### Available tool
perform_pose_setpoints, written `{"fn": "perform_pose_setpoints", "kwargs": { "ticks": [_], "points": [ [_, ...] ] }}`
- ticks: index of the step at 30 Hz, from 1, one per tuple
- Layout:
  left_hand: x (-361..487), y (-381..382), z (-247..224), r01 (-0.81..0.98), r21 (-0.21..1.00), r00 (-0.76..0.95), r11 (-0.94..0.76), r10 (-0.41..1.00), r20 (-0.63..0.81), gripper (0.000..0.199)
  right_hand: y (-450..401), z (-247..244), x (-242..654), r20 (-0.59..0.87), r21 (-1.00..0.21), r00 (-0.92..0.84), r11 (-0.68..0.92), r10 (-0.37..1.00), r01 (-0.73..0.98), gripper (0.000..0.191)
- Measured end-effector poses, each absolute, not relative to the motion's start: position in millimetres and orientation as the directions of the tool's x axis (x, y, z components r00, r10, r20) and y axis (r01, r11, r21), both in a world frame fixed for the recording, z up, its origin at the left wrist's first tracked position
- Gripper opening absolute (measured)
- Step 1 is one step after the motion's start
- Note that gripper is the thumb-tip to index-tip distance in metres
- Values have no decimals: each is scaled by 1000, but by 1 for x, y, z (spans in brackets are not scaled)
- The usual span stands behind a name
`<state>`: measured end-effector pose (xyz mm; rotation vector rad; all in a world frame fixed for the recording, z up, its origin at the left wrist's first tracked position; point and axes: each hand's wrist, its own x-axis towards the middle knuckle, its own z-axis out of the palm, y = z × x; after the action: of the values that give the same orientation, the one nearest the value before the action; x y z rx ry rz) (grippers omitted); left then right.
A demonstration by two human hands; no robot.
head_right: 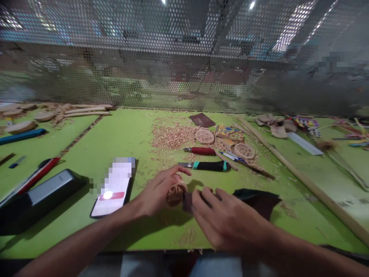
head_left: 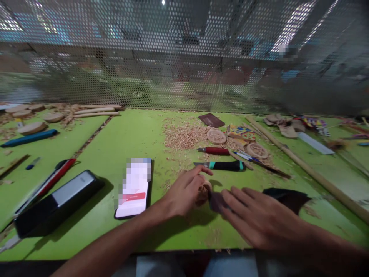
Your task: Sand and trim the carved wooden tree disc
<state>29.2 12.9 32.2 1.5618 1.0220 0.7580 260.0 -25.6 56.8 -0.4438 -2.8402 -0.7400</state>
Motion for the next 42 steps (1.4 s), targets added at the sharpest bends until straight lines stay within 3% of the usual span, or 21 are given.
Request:
{"fn": "perform_pose_setpoints", "kwargs": {
  "ticks": [7, 11, 16, 24, 32, 38, 42],
  "points": [
    [28, 16, 27, 122, 991, 422, -54, 907, -3, 35, -23, 60, 266, 294, 434, -902, 797, 316, 420, 28],
    [29, 21, 22, -49, 987, 435, 152, 893, -115, 35, -26, 71, 267, 398, 420, -828, 724, 395, 547, 27],
    [32, 25, 19, -159, 935, 457, 316, 863, -214, 34, -36, 67, 263, 392, 320, -831, 789, 395, 525, 29],
    [34, 25, 8, -162, 953, 457, 257, 875, -159, 30, -35, 57, 256, 348, 350, -873, 817, 340, 458, 30],
    [32, 23, 6, -118, 967, 465, 225, 873, -146, 30, -28, 56, 260, 355, 345, -859, 802, 369, 487, 30],
    [32, 26, 14, -197, 917, 479, 346, 850, -218, 33, -34, 59, 260, 309, 243, -863, 844, 401, 479, 31],
    [33, 26, 21, -230, 895, 470, 382, 849, -241, 33, -41, 62, 257, 357, 227, -833, 826, 423, 517, 32]
  ]
}}
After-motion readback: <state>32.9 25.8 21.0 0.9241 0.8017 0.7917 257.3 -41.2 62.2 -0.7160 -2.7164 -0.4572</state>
